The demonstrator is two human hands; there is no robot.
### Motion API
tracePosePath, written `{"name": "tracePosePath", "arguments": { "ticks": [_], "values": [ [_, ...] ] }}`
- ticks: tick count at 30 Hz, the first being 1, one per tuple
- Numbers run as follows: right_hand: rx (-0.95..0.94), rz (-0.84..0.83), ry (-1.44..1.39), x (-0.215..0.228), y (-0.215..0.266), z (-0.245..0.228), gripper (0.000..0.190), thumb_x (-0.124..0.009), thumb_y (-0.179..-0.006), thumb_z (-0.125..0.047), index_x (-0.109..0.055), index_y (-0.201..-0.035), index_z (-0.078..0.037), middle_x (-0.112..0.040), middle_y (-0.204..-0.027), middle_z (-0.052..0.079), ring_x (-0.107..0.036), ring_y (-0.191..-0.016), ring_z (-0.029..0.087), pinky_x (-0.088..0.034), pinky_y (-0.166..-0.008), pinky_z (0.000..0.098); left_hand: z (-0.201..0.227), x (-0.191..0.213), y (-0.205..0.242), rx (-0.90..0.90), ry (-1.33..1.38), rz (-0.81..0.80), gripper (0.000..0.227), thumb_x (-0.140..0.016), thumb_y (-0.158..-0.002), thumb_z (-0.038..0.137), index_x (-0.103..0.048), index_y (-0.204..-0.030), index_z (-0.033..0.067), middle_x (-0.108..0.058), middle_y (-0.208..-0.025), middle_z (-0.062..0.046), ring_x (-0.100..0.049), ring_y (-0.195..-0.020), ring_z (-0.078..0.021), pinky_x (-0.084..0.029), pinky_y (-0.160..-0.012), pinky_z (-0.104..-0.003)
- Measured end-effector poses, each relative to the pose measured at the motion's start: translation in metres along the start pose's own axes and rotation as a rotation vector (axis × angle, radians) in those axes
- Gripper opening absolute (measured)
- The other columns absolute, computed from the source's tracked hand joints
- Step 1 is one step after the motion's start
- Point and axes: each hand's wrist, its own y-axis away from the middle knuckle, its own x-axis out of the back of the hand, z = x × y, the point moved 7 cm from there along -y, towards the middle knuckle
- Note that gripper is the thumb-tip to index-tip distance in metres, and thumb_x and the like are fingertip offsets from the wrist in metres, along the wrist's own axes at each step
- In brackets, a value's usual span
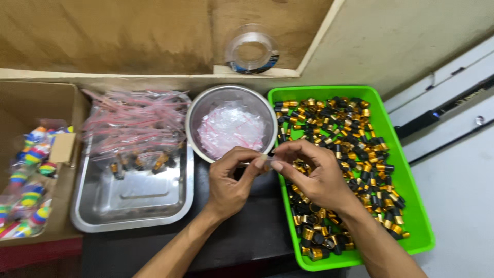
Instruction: The person takes small black and gold metal parts from a green bin and places them one by one into small plastic bags, then moves the bags to a metal tray.
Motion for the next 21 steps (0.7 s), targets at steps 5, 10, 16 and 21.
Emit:
{"name": "tracePosePath", "arguments": {
  "ticks": [5, 10, 16, 21],
  "values": [
    [0.056, -0.049, 0.144, -0.011, -0.001, -0.007, 0.008, -0.076, -0.088, -0.003, -0.079, -0.096, -0.003, -0.076, -0.077, 0.010, -0.067, -0.063, 0.017, -0.056, -0.062, 0.0348, 0.004, -0.001, 0.002, -0.056, -0.060, -0.022, 0.004, -0.076, -0.092, 0.008, -0.078, -0.094, 0.0060, -0.074, -0.076, -0.009, -0.075, -0.072, -0.0214, -0.059, -0.069, -0.034],
    [0.080, -0.052, 0.161, -0.014, 0.000, -0.006, 0.006, -0.073, -0.090, -0.004, -0.076, -0.096, -0.003, -0.074, -0.077, 0.012, -0.066, -0.062, 0.020, -0.055, -0.061, 0.0357, 0.007, -0.002, 0.002, -0.056, -0.087, -0.027, 0.004, -0.076, -0.092, 0.008, -0.079, -0.093, 0.0059, -0.073, -0.073, -0.009, -0.074, -0.071, -0.0208, -0.059, -0.068, -0.034],
    [0.090, -0.062, 0.176, -0.018, 0.000, -0.011, 0.004, -0.071, -0.092, -0.005, -0.075, -0.094, -0.004, -0.070, -0.073, 0.010, -0.064, -0.061, 0.020, -0.054, -0.060, 0.0348, 0.008, -0.002, 0.004, -0.046, -0.108, 0.003, 0.005, -0.074, -0.093, 0.009, -0.078, -0.092, 0.0058, -0.072, -0.071, -0.010, -0.072, -0.069, -0.0201, -0.058, -0.068, -0.035],
    [0.103, -0.079, 0.200, -0.017, -0.001, -0.011, 0.004, -0.072, -0.092, -0.007, -0.075, -0.093, -0.005, -0.070, -0.072, 0.010, -0.063, -0.058, 0.021, -0.052, -0.058, 0.0350, 0.011, 0.001, 0.005, -0.066, -0.155, 0.026, 0.005, -0.074, -0.094, 0.009, -0.077, -0.092, 0.0059, -0.071, -0.071, -0.010, -0.073, -0.069, -0.0242, -0.058, -0.068, -0.036]
  ]
}}
